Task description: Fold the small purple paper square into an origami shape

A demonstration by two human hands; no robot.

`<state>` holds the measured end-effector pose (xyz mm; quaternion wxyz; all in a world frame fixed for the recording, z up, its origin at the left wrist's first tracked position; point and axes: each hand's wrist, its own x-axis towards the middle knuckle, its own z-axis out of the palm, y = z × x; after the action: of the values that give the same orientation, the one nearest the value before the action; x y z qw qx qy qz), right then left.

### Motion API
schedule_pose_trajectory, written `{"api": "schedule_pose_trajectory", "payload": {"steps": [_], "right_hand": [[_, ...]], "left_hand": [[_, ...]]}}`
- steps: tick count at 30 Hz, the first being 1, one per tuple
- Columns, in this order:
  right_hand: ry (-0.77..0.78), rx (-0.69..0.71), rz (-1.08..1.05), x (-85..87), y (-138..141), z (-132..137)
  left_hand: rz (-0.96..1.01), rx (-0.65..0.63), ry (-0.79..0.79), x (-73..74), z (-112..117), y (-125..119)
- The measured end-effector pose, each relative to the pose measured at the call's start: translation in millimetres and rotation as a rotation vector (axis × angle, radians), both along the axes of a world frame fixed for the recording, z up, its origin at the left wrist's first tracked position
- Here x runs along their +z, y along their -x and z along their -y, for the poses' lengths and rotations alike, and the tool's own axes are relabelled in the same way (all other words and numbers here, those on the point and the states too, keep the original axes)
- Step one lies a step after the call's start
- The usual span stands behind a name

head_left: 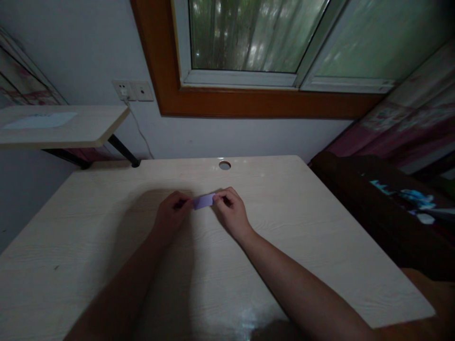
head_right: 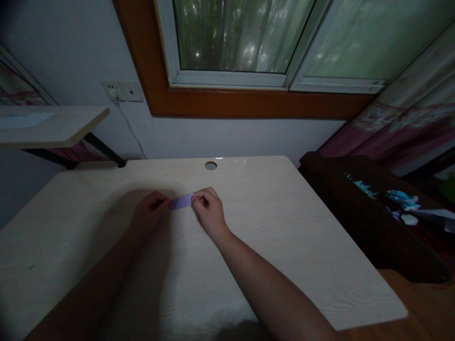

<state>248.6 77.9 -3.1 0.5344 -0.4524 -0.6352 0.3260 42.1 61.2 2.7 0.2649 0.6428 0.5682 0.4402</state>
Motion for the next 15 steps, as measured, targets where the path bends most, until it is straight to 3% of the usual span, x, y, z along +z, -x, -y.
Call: {"api": "schedule_pose_trajectory", "payload": {"steps": [8, 15], "right_hand": [[0.024, -0.022, -0.001, -2.7, -0.8, -0.7], [0.025, 0.01, -0.011, 2.6, 1.0, 0.4]], "left_hand": [[0.02, 0.091, -0.012, 0.4, -0.4, -0.3], [-0.091, -0.102, -0.208, 1.9, 3.8, -6.9]]}}
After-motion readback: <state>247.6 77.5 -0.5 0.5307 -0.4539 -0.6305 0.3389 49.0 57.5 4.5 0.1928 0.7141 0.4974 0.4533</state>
